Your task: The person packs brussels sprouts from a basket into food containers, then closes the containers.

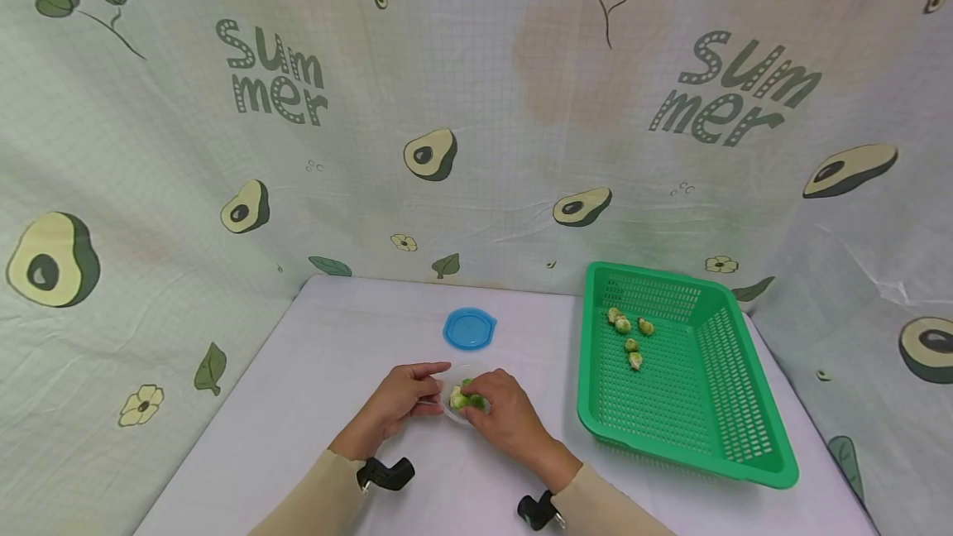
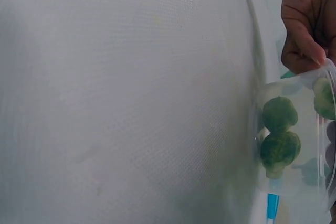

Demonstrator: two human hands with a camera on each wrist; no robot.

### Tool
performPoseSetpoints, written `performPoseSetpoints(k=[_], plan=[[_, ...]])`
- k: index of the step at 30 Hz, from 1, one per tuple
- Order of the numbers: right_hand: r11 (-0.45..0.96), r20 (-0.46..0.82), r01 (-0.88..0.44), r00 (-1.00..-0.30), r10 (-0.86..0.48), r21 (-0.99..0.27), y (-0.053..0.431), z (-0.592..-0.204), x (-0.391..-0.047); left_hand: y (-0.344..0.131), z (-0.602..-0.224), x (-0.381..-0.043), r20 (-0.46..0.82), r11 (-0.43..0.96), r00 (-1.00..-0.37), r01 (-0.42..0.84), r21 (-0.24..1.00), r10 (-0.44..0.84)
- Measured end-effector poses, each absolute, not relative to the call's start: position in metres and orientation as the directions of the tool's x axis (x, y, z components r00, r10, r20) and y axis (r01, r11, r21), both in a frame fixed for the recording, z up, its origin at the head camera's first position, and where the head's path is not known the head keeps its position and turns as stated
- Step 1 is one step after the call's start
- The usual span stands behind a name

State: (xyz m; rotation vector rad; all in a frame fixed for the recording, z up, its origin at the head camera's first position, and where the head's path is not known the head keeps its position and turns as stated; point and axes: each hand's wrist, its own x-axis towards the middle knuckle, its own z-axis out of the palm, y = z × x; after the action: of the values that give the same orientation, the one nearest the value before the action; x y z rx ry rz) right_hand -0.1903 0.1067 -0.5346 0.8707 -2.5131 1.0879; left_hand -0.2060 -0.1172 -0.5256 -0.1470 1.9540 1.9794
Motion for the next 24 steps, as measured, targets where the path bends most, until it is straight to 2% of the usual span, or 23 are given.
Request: performPoseSetpoints(k=[18,24], plan=[[0.561,0.401,-0.617,-0.786,-0.47,-0.552,0.106,-0.5289,-0.1906,-0.1174,-0.525,-0.2057,-0.312,-0.002,-0.932,-0.318,0.948,0.186],[0.547,0.389,-0.603,-0.795,-0.464,-0.581,0.1085,-0.5293,-0.1919,-0.1175,-0.5247,-0.2051,-0.308,-0.008,-0.931,-0.315,0.949,0.194]])
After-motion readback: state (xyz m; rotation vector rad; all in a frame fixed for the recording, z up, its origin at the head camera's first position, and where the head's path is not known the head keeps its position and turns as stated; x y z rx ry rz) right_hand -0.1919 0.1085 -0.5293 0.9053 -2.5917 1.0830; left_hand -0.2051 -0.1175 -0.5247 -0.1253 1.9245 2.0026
